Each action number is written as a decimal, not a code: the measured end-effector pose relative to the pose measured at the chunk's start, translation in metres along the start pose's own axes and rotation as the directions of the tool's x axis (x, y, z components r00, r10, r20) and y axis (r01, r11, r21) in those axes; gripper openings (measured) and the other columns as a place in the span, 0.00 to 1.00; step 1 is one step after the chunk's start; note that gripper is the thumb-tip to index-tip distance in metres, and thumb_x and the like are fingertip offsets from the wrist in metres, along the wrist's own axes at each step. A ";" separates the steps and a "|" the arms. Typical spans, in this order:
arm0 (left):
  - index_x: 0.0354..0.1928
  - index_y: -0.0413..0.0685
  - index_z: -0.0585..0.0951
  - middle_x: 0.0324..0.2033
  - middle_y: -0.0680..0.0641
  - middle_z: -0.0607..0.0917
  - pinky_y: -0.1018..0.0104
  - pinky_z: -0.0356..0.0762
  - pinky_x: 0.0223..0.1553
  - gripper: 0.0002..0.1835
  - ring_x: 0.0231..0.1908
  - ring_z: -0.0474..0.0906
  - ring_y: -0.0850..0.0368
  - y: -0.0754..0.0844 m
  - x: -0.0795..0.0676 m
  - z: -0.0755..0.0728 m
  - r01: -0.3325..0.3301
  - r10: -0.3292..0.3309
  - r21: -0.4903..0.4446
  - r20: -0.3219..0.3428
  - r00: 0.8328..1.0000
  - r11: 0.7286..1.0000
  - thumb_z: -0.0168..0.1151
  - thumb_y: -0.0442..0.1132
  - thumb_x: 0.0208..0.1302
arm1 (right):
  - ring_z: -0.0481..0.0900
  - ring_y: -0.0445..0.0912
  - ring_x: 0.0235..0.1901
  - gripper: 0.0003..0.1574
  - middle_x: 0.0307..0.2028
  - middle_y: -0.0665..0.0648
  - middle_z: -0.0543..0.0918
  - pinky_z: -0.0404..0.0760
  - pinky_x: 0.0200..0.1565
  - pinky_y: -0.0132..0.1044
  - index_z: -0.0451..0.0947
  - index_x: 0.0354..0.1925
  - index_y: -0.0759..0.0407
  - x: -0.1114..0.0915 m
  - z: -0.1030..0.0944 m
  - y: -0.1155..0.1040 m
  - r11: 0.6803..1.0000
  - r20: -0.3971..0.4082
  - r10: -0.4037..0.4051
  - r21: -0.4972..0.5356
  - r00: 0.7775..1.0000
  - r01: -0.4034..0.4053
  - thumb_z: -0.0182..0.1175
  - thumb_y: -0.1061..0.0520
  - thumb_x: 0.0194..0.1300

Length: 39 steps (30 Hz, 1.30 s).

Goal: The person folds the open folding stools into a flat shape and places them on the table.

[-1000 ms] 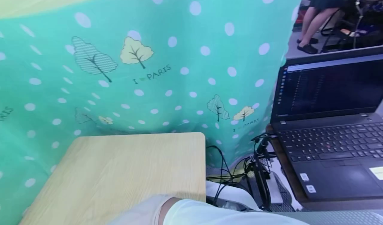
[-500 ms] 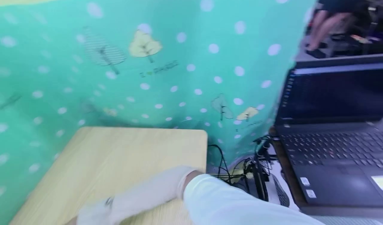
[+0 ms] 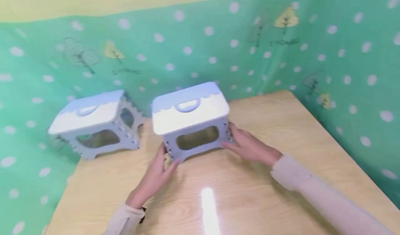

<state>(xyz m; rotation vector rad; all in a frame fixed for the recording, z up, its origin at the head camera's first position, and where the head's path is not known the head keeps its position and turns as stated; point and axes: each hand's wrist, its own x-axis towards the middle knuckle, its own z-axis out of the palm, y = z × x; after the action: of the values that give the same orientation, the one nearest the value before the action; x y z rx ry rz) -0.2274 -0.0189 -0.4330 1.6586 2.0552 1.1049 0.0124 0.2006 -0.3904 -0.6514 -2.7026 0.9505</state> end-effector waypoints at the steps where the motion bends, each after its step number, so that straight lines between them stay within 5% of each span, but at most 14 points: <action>1: 0.69 0.59 0.43 0.59 0.49 0.67 0.51 0.72 0.50 0.40 0.56 0.67 0.54 0.006 0.008 0.007 -0.024 0.024 0.000 0.031 0.999 1.000 0.55 0.48 0.61 | 0.67 0.48 0.58 0.47 0.61 0.58 0.65 0.68 0.57 0.44 0.39 0.69 0.51 -0.010 -0.007 0.007 1.000 -0.018 0.031 0.003 0.999 -0.031 0.51 0.40 0.62; 9: 0.69 0.56 0.42 0.58 0.49 0.68 0.56 0.70 0.54 0.43 0.56 0.67 0.56 0.027 0.032 0.031 -0.087 0.086 0.013 0.050 0.995 0.996 0.57 0.46 0.60 | 0.63 0.51 0.60 0.48 0.63 0.61 0.61 0.68 0.57 0.47 0.40 0.68 0.58 -0.036 -0.024 0.031 0.996 -0.083 0.061 -0.061 0.995 -0.066 0.49 0.37 0.62; 17: 0.69 0.53 0.40 0.64 0.47 0.60 0.58 0.66 0.57 0.44 0.61 0.60 0.55 0.035 0.020 0.037 -0.120 0.117 0.073 0.047 0.992 0.990 0.56 0.49 0.61 | 0.75 0.53 0.49 0.44 0.55 0.64 0.71 0.77 0.46 0.47 0.48 0.65 0.62 -0.064 -0.021 0.022 0.997 -0.127 0.063 -0.030 0.990 -0.067 0.50 0.39 0.62; 25: 0.69 0.50 0.42 0.64 0.45 0.61 0.60 0.64 0.58 0.43 0.61 0.61 0.53 0.046 -0.001 0.034 -0.101 0.096 0.108 0.053 0.994 0.989 0.54 0.52 0.61 | 0.77 0.49 0.45 0.39 0.51 0.62 0.75 0.79 0.43 0.42 0.53 0.61 0.60 -0.085 -0.025 0.011 0.988 -0.100 0.144 -0.045 0.984 -0.149 0.51 0.39 0.62; 33: 0.69 0.52 0.42 0.63 0.47 0.61 0.61 0.63 0.59 0.41 0.60 0.62 0.57 0.052 -0.009 0.034 -0.113 0.103 0.129 0.076 0.992 0.985 0.52 0.54 0.62 | 0.78 0.38 0.40 0.33 0.46 0.51 0.78 0.79 0.36 0.33 0.55 0.59 0.50 -0.105 -0.027 0.006 0.985 -0.132 0.159 -0.042 0.978 -0.166 0.51 0.39 0.62; 39: 0.67 0.50 0.51 0.51 0.54 0.68 0.65 0.71 0.52 0.36 0.51 0.66 0.63 0.051 -0.014 0.035 -0.179 0.168 0.125 0.097 0.981 0.976 0.54 0.51 0.61 | 0.78 0.37 0.39 0.36 0.46 0.47 0.78 0.78 0.33 0.31 0.50 0.62 0.40 -0.113 -0.026 0.003 0.978 -0.130 0.195 -0.053 0.972 -0.203 0.50 0.37 0.61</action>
<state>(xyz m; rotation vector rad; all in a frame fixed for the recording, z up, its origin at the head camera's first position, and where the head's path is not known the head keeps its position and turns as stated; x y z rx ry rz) -0.1649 -0.0157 -0.4240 1.9474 2.0006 0.9468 0.1212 0.1634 -0.3773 -0.9772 -2.6050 0.8359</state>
